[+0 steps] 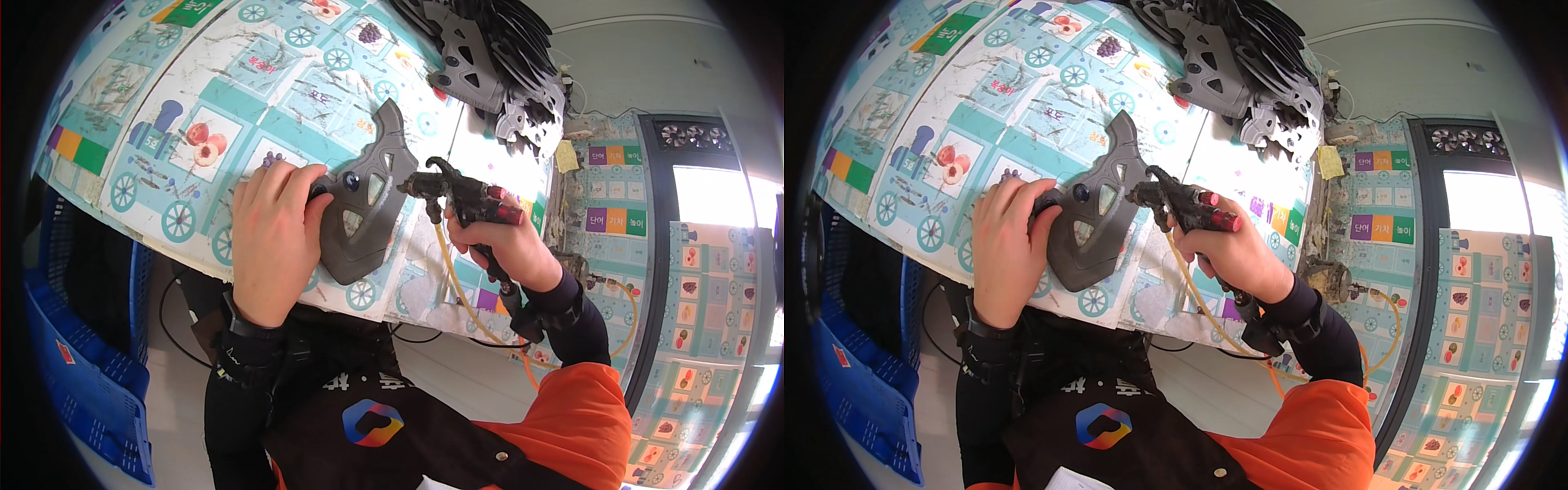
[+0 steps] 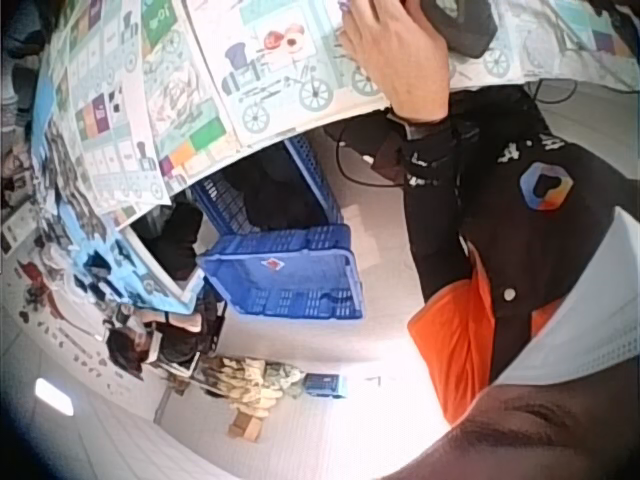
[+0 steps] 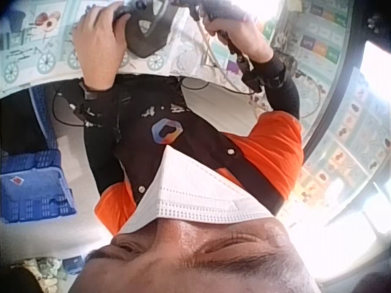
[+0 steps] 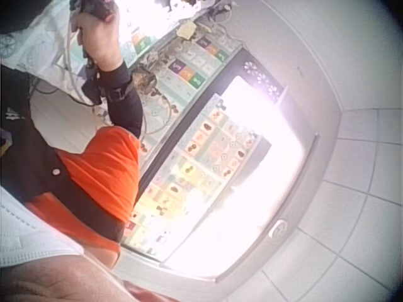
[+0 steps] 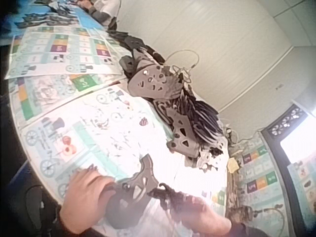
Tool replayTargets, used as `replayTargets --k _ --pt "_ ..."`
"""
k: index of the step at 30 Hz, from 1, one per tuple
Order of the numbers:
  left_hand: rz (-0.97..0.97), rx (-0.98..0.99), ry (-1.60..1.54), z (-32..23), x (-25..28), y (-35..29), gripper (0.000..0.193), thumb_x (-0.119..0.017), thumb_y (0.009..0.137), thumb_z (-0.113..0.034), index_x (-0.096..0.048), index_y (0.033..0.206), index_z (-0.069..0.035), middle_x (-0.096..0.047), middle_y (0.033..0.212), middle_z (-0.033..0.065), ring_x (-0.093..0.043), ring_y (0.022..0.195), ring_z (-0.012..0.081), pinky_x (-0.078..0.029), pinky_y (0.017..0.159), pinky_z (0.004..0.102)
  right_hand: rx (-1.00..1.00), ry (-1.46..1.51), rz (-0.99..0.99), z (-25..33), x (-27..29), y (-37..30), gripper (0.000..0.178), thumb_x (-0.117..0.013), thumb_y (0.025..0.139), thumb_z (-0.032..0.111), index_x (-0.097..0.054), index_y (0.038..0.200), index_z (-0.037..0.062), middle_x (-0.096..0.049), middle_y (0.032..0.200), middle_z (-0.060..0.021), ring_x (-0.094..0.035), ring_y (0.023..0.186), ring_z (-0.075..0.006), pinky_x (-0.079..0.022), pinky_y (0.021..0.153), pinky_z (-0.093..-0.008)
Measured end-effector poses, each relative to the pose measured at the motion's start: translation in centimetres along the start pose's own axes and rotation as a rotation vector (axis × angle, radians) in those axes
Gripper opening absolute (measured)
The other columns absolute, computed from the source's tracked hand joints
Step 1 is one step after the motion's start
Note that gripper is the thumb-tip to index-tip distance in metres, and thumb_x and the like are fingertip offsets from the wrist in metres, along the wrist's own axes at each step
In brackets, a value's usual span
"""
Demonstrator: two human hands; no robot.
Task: The person applies adhesive to various shoe components using a specialized glue gun. They pick up individual grey shoe parts from a stack, apply a small amount of glue to specific points, and then place them back on the workspace or into a blue crate.
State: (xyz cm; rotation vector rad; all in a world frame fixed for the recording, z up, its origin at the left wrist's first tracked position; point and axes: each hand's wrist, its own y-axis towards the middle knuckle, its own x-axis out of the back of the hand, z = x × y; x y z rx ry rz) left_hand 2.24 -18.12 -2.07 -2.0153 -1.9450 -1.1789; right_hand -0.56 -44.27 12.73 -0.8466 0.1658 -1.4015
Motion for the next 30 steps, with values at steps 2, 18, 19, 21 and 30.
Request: replayTargets --k 2,18,19,21,30 --pt "0.006 0.004 0.005 -0.1 0.1 0.0 0.03 -0.079 0.092 -0.009 -0.072 0.121 -0.008 -0.065 0.105 0.0081 -0.062 0.101 0.0331 -0.046 0.089 0.0446 0.024 -0.037 0.005 0.0 0.1 0.2 0.027 -0.066 0.084 0.001 -0.068 0.111 0.0 -0.066 0.077 -0.0012 -0.05 0.049 -0.0064 -0.036 0.048 -0.0251" --pt "0.02 0.026 -0.01 -0.2 0.3 0.1 0.03 -0.079 0.091 -0.008 -0.072 0.121 -0.007 -0.064 0.105 0.0085 -0.062 0.1 0.0329 -0.046 0.088 0.0445 0.142 -0.018 -0.001 -0.5 1.0 1.7 0.014 -0.064 0.089 -0.001 -0.068 0.102 -0.0021 -0.065 0.079 -0.0023 -0.052 0.05 -0.0057 -0.039 0.05 -0.0233" --pt "0.019 0.027 -0.01 -0.1 0.3 0.1 0.03 -0.079 0.091 -0.008 -0.072 0.121 -0.007 -0.064 0.105 0.0085 -0.062 0.1 0.0329 -0.046 0.088 0.0445 0.135 -0.005 -0.01 -0.4 1.0 1.7 0.013 -0.064 0.09 -0.001 -0.068 0.102 -0.0027 -0.065 0.08 -0.0029 -0.052 0.05 -0.0058 -0.039 0.05 -0.0233" --pt "0.018 0.024 -0.014 -0.1 0.3 0.1 0.03 -0.079 0.092 -0.008 -0.072 0.121 -0.007 -0.064 0.104 0.0085 -0.062 0.1 0.0329 -0.046 0.088 0.0446 0.128 0.006 -0.017 -0.3 1.0 1.9 0.012 -0.064 0.09 -0.002 -0.068 0.101 -0.0033 -0.065 0.081 -0.0035 -0.053 0.051 -0.006 -0.04 0.05 -0.0233" --pt "0.02 0.032 -0.026 -0.1 0.3 0.1 0.029 -0.079 0.091 -0.008 -0.072 0.12 -0.007 -0.064 0.104 0.0084 -0.061 0.1 0.0329 -0.045 0.088 0.0448 0.18 -0.036 0.006 -0.1 1.1 2.6 0.007 -0.064 0.091 -0.004 -0.067 0.097 -0.005 -0.067 0.089 -0.0044 -0.055 0.052 -0.0066 -0.042 0.051 -0.0242"
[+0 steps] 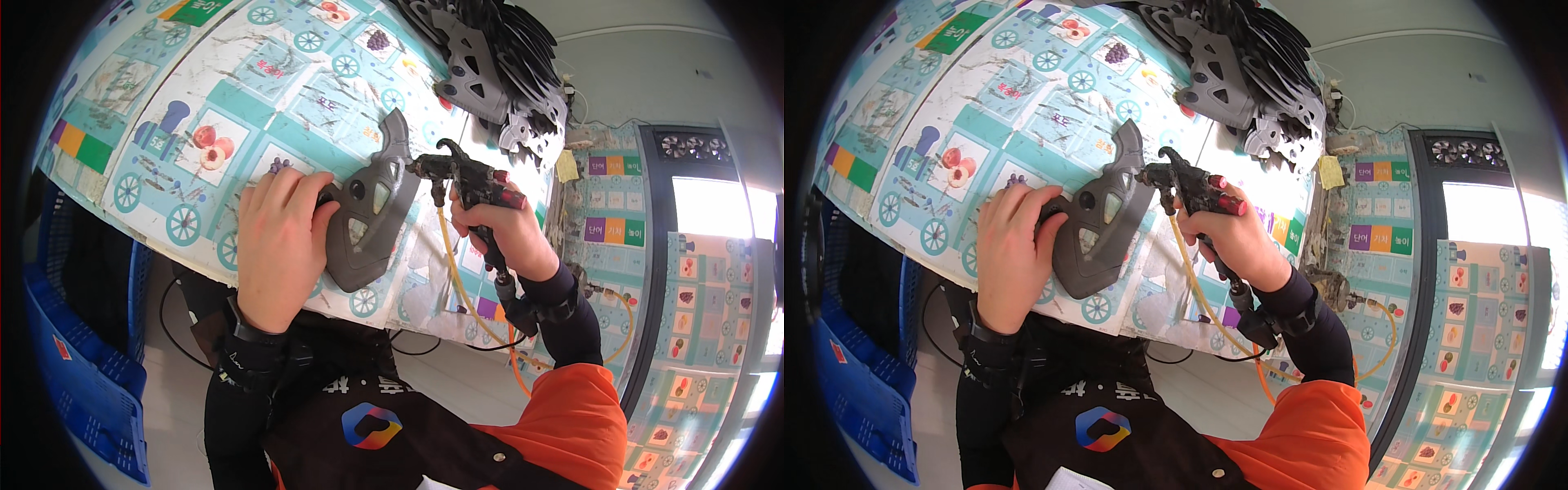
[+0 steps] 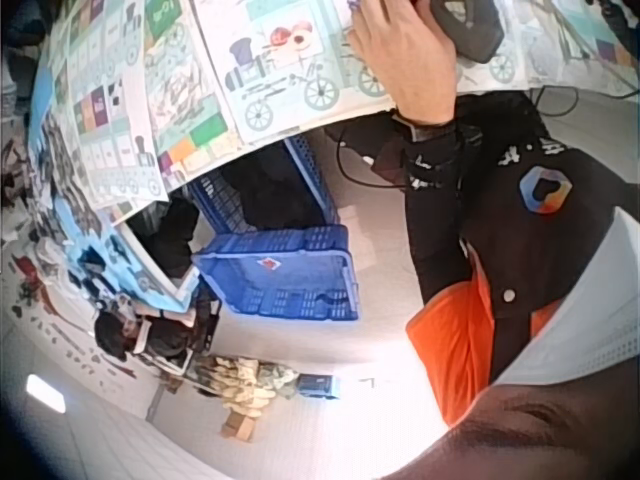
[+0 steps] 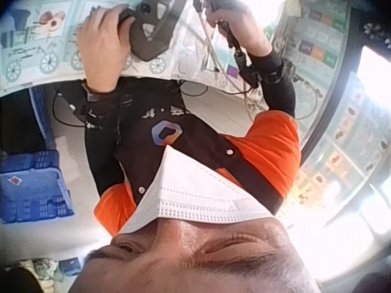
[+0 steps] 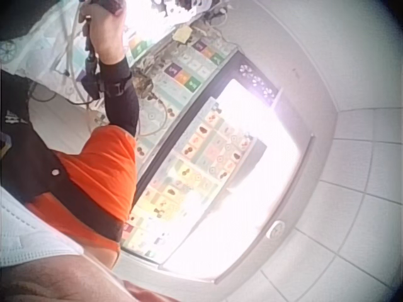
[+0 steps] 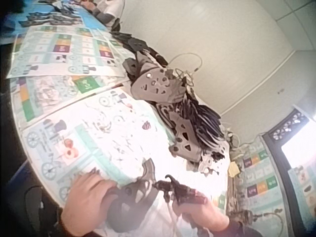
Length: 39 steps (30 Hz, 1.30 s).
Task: The person applies adhesive to various shoe components using a specialized glue gun. They pick up individual grey shoe parts from a stack, apply a small amount of glue to specific points, and then place them back on the workspace or into a blue crate.
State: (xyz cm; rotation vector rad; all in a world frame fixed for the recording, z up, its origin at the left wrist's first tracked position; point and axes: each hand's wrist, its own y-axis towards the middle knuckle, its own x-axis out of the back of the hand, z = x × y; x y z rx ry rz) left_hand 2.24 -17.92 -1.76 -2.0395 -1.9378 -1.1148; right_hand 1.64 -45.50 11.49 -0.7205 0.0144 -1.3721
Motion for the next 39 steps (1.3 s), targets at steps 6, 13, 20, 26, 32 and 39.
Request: replayTargets --k 6,13,20,26,32,39 --pt "0.001 0.003 0.006 -0.1 0.0 0.0 0.03 -0.08 0.091 -0.008 -0.072 0.12 -0.007 -0.064 0.105 0.0089 -0.062 0.1 0.0332 -0.045 0.088 0.045 -0.027 0.041 0.021 0.6 -0.6 0.4 0.008 -0.065 0.091 -0.002 -0.067 0.099 -0.0026 -0.064 0.08 -0.0025 -0.054 0.052 -0.0067 -0.039 0.05 -0.0243" --pt "-0.003 0.006 0.003 0.0 0.1 0.0 0.03 -0.079 0.091 -0.008 -0.072 0.12 -0.007 -0.064 0.105 0.0091 -0.062 0.1 0.0335 -0.045 0.087 0.0452 0.013 -0.01 0.033 0.5 -0.7 0.5 0.01 -0.065 0.092 -0.002 -0.067 0.101 -0.0023 -0.063 0.076 -0.0018 -0.053 0.051 -0.0066 -0.039 0.05 -0.0253" --pt "0.004 0.005 0.006 0.0 -0.1 0.0 0.029 -0.079 0.091 -0.008 -0.072 0.119 -0.007 -0.063 0.104 0.0092 -0.062 0.1 0.0337 -0.045 0.087 0.0449 -0.02 0.002 0.041 0.8 -1.0 0.1 0.014 -0.066 0.091 0.0 -0.068 0.105 -0.0019 -0.063 0.075 -0.002 -0.051 0.049 -0.0053 -0.038 0.049 -0.025" --pt "-0.004 -0.001 0.0 0.0 0.0 0.0 0.03 -0.08 0.091 -0.008 -0.072 0.12 -0.007 -0.064 0.104 0.0093 -0.062 0.101 0.0336 -0.046 0.088 0.0449 -0.05 -0.025 0.059 0.7 -0.8 -0.7 0.018 -0.066 0.091 0.002 -0.069 0.109 0.0 -0.063 0.074 -0.0014 -0.051 0.05 -0.0051 -0.037 0.049 -0.024" --pt "-0.004 -0.003 0.007 0.1 0.0 -0.1 0.03 -0.08 0.091 -0.009 -0.072 0.121 -0.007 -0.064 0.105 0.0091 -0.062 0.101 0.0335 -0.046 0.088 0.0451 -0.138 0.008 0.022 0.7 -1.2 -1.7 0.022 -0.067 0.088 0.002 -0.069 0.11 0.0001 -0.066 0.076 -0.0018 -0.051 0.05 -0.0061 -0.037 0.049 -0.0243" --pt "-0.008 -0.005 0.006 0.2 -0.2 -0.2 0.03 -0.08 0.092 -0.009 -0.072 0.121 -0.007 -0.064 0.105 0.0089 -0.062 0.101 0.0333 -0.046 0.088 0.0452 -0.094 -0.022 0.018 1.1 -1.7 -1.9 0.016 -0.066 0.089 0.003 -0.065 0.103 -0.0019 -0.061 0.073 -0.0043 -0.049 0.051 -0.0077 -0.038 0.052 -0.0261"
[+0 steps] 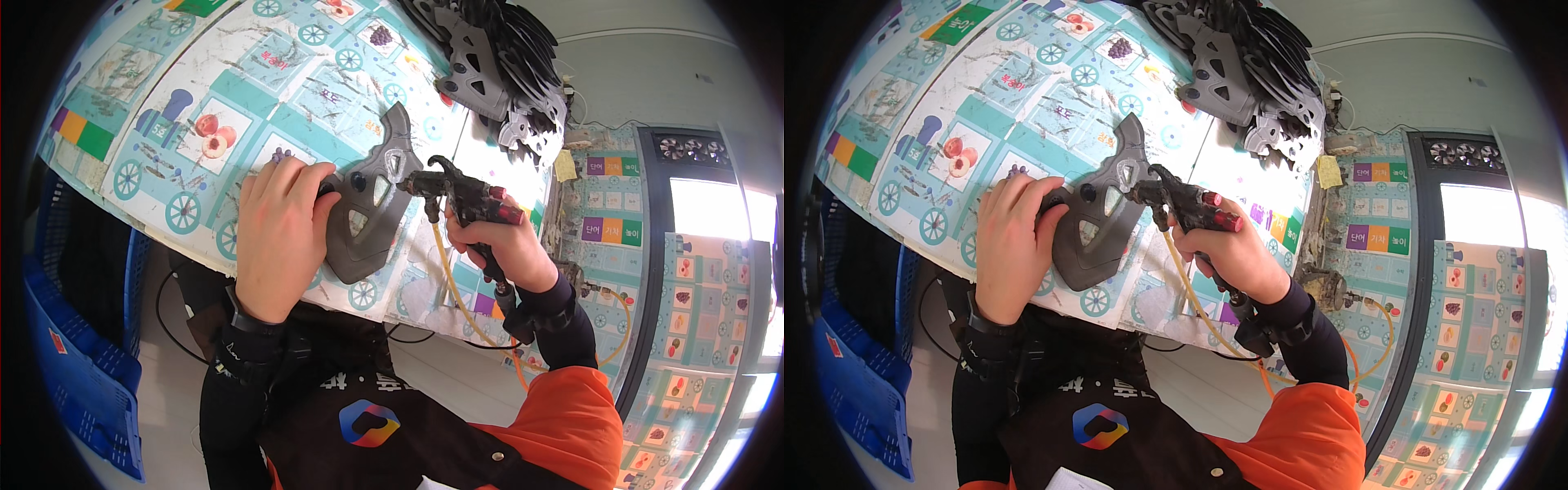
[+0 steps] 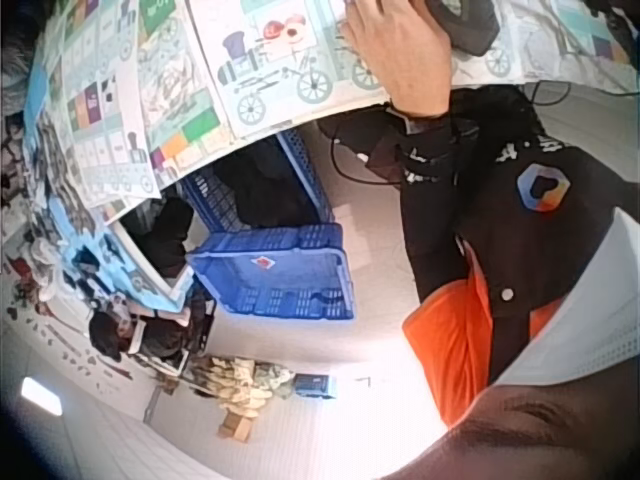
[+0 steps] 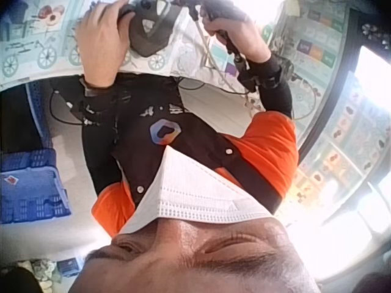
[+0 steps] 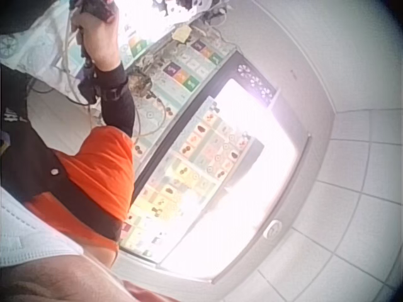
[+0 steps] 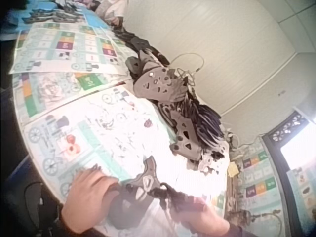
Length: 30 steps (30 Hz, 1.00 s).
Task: The person applies adhesive to various shoe components using a specialized glue gun. They pick up individual grey shoe parts from a stack, apply a small amount of glue to specific points, and then place them back on the workspace or into a blue crate.
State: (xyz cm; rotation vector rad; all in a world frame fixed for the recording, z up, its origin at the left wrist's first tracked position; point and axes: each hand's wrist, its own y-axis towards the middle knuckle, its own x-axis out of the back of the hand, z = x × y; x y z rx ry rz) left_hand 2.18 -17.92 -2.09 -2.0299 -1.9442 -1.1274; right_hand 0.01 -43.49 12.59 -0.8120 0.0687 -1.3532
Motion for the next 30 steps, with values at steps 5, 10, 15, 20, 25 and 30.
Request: replayTargets --k 5,10,15,20,25,30 --pt "-0.011 -0.005 -0.014 0.0 -0.1 0.0 0.03 -0.08 0.091 -0.009 -0.072 0.121 -0.007 -0.064 0.104 0.0091 -0.062 0.101 0.0338 -0.046 0.089 0.0454 0.016 0.032 0.031 -0.1 0.1 0.4 0.022 -0.066 0.087 0.001 -0.068 0.109 0.0013 -0.065 0.077 -0.0014 -0.05 0.05 -0.0062 -0.036 0.049 -0.0248" --pt "-0.013 0.003 -0.016 0.0 0.1 0.0 0.031 -0.08 0.091 -0.008 -0.072 0.121 -0.007 -0.064 0.104 0.0094 -0.062 0.101 0.0343 -0.046 0.09 0.0455 0.032 0.028 0.043 0.4 -0.4 0.6 0.021 -0.066 0.087 0.001 -0.068 0.108 0.0021 -0.064 0.075 -0.0008 -0.05 0.05 -0.006 -0.037 0.049 -0.0248" --pt "-0.014 -0.006 -0.022 0.0 0.1 -0.1 0.031 -0.079 0.091 -0.008 -0.071 0.121 -0.006 -0.065 0.106 0.0104 -0.062 0.102 0.035 -0.047 0.09 0.0457 0.038 -0.007 0.063 0.6 -0.6 0.7 0.02 -0.067 0.088 0.002 -0.068 0.108 0.0019 -0.064 0.074 -0.0008 -0.05 0.051 -0.006 -0.037 0.049 -0.0247" --pt "-0.017 -0.014 -0.023 0.0 0.1 -0.1 0.032 -0.079 0.091 -0.008 -0.071 0.122 -0.006 -0.065 0.107 0.0111 -0.062 0.103 0.0357 -0.047 0.09 0.046 -0.028 0.047 0.081 0.4 -0.7 0.6 0.021 -0.069 0.088 0.002 -0.069 0.109 0.0009 -0.064 0.074 -0.0007 -0.05 0.051 -0.0057 -0.037 0.049 -0.0247" --pt "-0.013 -0.01 -0.029 0.0 0.0 0.0 0.032 -0.079 0.092 -0.008 -0.07 0.122 -0.006 -0.065 0.108 0.0111 -0.062 0.103 0.0357 -0.047 0.09 0.0461 -0.043 0.063 0.088 0.8 -1.3 -0.1 0.023 -0.068 0.087 0.001 -0.068 0.11 0.0008 -0.064 0.075 -0.0002 -0.05 0.052 -0.0053 -0.037 0.049 -0.0246" --pt "-0.016 -0.011 -0.019 0.1 0.0 0.0 0.031 -0.079 0.092 -0.008 -0.07 0.122 -0.007 -0.065 0.107 0.0107 -0.062 0.103 0.0354 -0.047 0.09 0.0459 -0.055 0.032 0.122 1.2 -1.4 -0.5 0.024 -0.067 0.086 0.001 -0.067 0.109 0.0014 -0.064 0.076 0.0003 -0.05 0.054 -0.005 -0.036 0.051 -0.024"
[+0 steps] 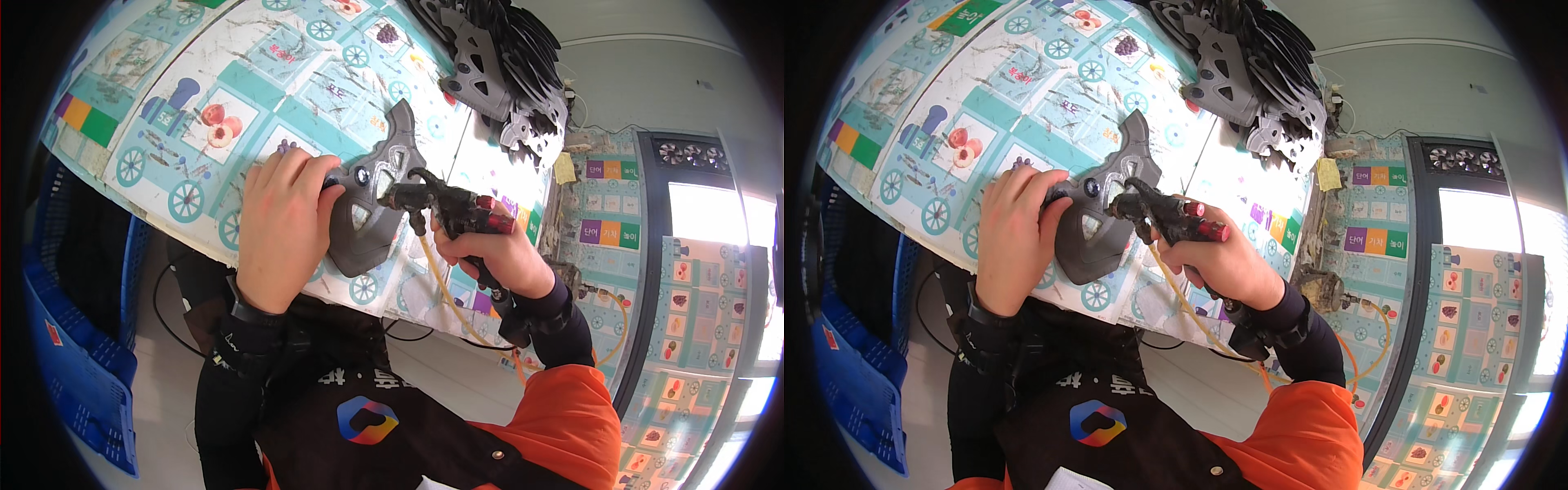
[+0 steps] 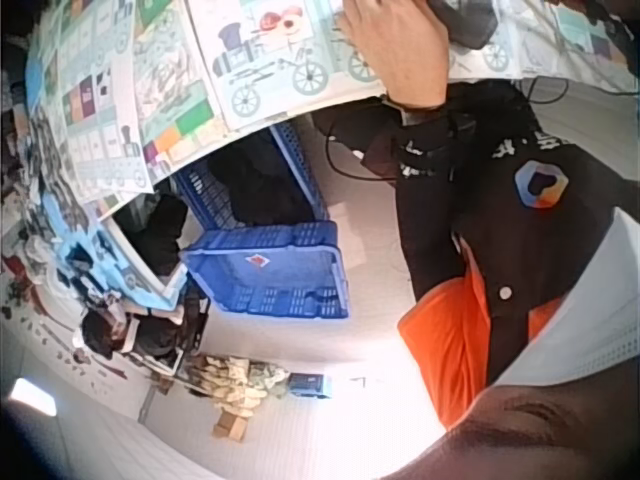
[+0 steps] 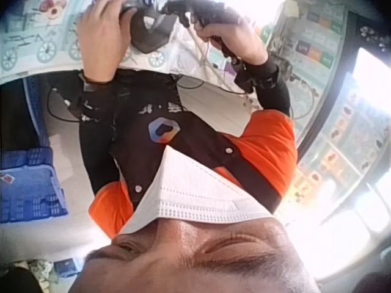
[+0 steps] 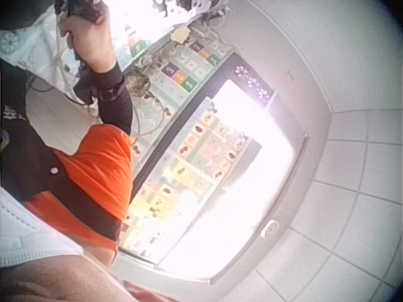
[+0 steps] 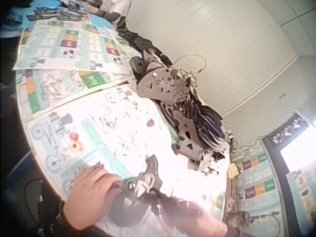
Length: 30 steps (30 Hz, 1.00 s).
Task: The person applies adhesive to various shoe components using a specialized glue gun. They pick up individual grey shoe parts from a stack, apply a small amount of glue to specific points, and then place them back on the workspace or into a blue crate.
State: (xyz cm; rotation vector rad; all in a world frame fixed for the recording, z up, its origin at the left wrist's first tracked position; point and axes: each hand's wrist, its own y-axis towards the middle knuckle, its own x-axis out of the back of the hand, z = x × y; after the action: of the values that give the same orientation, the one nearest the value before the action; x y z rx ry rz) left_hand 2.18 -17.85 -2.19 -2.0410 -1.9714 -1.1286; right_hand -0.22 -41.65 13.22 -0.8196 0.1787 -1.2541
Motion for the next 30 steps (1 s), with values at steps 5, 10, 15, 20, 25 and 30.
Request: replayTargets --k 5,10,15,20,25,30 --pt "0.008 0.007 -0.007 -0.1 0.1 0.0 0.03 -0.078 0.093 -0.009 -0.071 0.122 -0.007 -0.065 0.107 0.0105 -0.062 0.102 0.0351 -0.047 0.091 0.0459 -0.053 -0.024 0.028 -0.1 -0.2 -0.6 0.024 -0.068 0.084 0.001 -0.067 0.109 0.0009 -0.064 0.08 0.001 -0.052 0.058 -0.0043 -0.038 0.054 -0.0237" --pt "0.005 -0.006 -0.009 -0.1 0.1 0.0 0.029 -0.078 0.093 -0.01 -0.071 0.121 -0.006 -0.065 0.107 0.0102 -0.062 0.102 0.0349 -0.047 0.091 0.0461 -0.067 -0.005 0.026 -0.3 -0.4 -1.1 0.026 -0.068 0.083 0.0 -0.067 0.109 0.0009 -0.065 0.083 0.0008 -0.052 0.059 -0.0043 -0.039 0.054 -0.0237" --pt "0.003 0.004 0.0 0.0 0.0 0.0 0.03 -0.079 0.092 -0.009 -0.071 0.121 -0.007 -0.065 0.106 0.0098 -0.062 0.101 0.0345 -0.046 0.089 0.0451 -0.054 0.011 -0.009 -0.3 -0.3 -0.5 0.027 -0.068 0.084 -0.001 -0.068 0.11 0.001 -0.065 0.082 0.0005 -0.051 0.056 -0.005 -0.038 0.052 -0.0243" --pt "-0.019 -0.013 0.003 -0.1 -0.1 -0.1 0.031 -0.079 0.091 -0.009 -0.071 0.121 -0.007 -0.065 0.105 0.0098 -0.062 0.101 0.0346 -0.046 0.089 0.0453 0.025 0.029 -0.066 -0.6 -0.1 -0.3 0.025 -0.068 0.085 0.0 -0.067 0.11 0.0009 -0.065 0.078 0.0 -0.049 0.053 -0.0055 -0.037 0.051 -0.0246" --pt "-0.003 -0.006 -0.004 -0.1 0.2 -0.1 0.03 -0.079 0.092 -0.01 -0.071 0.121 -0.006 -0.065 0.106 0.0099 -0.061 0.1 0.0348 -0.047 0.089 0.0456 -0.054 0.02 -0.045 -0.3 -0.6 -1.4 0.026 -0.068 0.085 -0.002 -0.067 0.111 0.0008 -0.066 0.083 0.0 -0.051 0.055 -0.0052 -0.038 0.052 -0.0245" --pt "-0.005 -0.002 -0.009 -0.1 0.2 -0.1 0.029 -0.077 0.094 -0.012 -0.071 0.121 -0.006 -0.065 0.107 0.0102 -0.061 0.101 0.0348 -0.047 0.09 0.0457 -0.081 0.02 -0.006 -0.8 -0.6 -1.8 0.028 -0.068 0.084 -0.002 -0.067 0.113 0.0012 -0.067 0.087 0.0002 -0.052 0.058 -0.0043 -0.039 0.053 -0.024"
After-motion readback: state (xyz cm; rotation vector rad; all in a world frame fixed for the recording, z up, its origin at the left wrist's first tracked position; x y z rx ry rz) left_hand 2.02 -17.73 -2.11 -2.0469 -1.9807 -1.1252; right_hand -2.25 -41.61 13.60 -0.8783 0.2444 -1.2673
